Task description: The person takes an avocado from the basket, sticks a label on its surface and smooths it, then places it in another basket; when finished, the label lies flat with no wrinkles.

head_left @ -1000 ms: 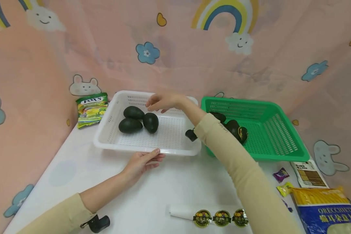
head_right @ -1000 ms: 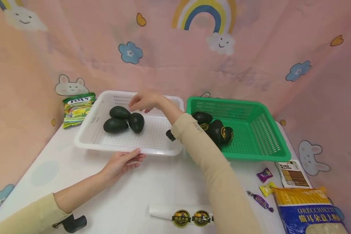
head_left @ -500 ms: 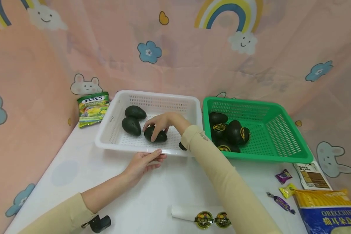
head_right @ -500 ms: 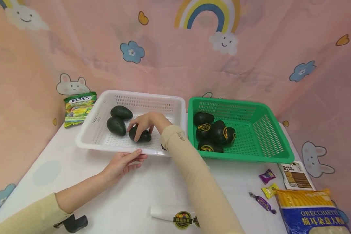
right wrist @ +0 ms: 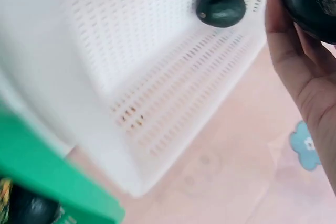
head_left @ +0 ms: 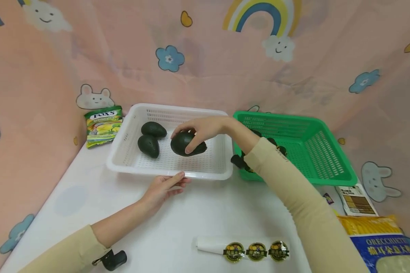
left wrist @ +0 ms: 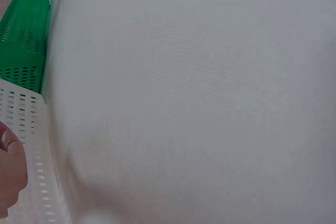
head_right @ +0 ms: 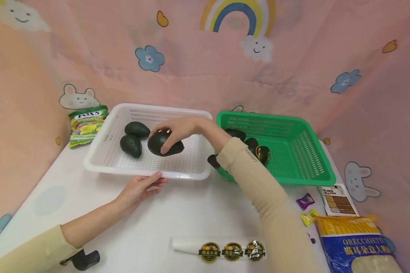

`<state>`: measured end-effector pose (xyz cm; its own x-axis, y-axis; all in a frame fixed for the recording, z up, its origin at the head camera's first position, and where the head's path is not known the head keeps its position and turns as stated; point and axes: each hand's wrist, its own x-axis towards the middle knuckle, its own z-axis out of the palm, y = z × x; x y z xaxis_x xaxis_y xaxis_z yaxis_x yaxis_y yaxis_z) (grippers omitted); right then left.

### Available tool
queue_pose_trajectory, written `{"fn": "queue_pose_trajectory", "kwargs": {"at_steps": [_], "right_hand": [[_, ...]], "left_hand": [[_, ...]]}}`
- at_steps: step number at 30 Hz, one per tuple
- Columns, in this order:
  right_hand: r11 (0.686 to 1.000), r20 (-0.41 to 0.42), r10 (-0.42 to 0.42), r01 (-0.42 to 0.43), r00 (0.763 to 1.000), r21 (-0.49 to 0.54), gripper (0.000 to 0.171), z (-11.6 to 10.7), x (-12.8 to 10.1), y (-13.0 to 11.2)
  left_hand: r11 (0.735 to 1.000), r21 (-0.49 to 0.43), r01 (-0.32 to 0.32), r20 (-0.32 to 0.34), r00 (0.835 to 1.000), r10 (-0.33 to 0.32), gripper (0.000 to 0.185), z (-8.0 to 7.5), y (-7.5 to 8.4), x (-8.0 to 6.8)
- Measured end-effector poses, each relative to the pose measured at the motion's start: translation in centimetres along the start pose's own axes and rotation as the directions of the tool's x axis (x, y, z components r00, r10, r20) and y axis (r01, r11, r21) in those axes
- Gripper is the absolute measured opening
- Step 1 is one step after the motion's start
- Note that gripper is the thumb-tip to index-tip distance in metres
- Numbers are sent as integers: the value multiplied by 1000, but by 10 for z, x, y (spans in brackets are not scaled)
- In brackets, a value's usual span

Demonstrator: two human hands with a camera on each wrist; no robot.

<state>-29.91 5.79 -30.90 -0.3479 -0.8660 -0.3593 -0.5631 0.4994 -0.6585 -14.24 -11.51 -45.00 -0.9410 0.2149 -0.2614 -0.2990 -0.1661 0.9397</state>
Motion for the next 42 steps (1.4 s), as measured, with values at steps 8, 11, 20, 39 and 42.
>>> {"fn": "queue_pose_trajectory", "kwargs": {"at_steps": [8, 11, 20, 39, 42], "right_hand": [[993, -113, -102, 107, 988, 41, 60, 47, -94, -1], [993, -114, -110, 114, 987, 25, 60, 78, -120, 7], [993, -139, -83, 94, 987, 73, 63, 163, -136, 50], [994, -187, -36, 54, 982, 93, 70, 200, -130, 76], [993, -192, -38, 58, 981, 102, 71, 200, -131, 75]], "left_hand": [[1000, -6, -11, -9, 1000, 11, 37, 1, 0, 0], [1000, -8, -4, -13, 1000, 4, 33, 2, 0, -1], [1000, -17, 0, -3, 1000, 0, 23, 1, 3, -2], [194, 657, -728, 715, 684, 146, 66, 78, -45, -59], [86, 621, -779, 764, 626, 156, 58, 82, -54, -58]]}}
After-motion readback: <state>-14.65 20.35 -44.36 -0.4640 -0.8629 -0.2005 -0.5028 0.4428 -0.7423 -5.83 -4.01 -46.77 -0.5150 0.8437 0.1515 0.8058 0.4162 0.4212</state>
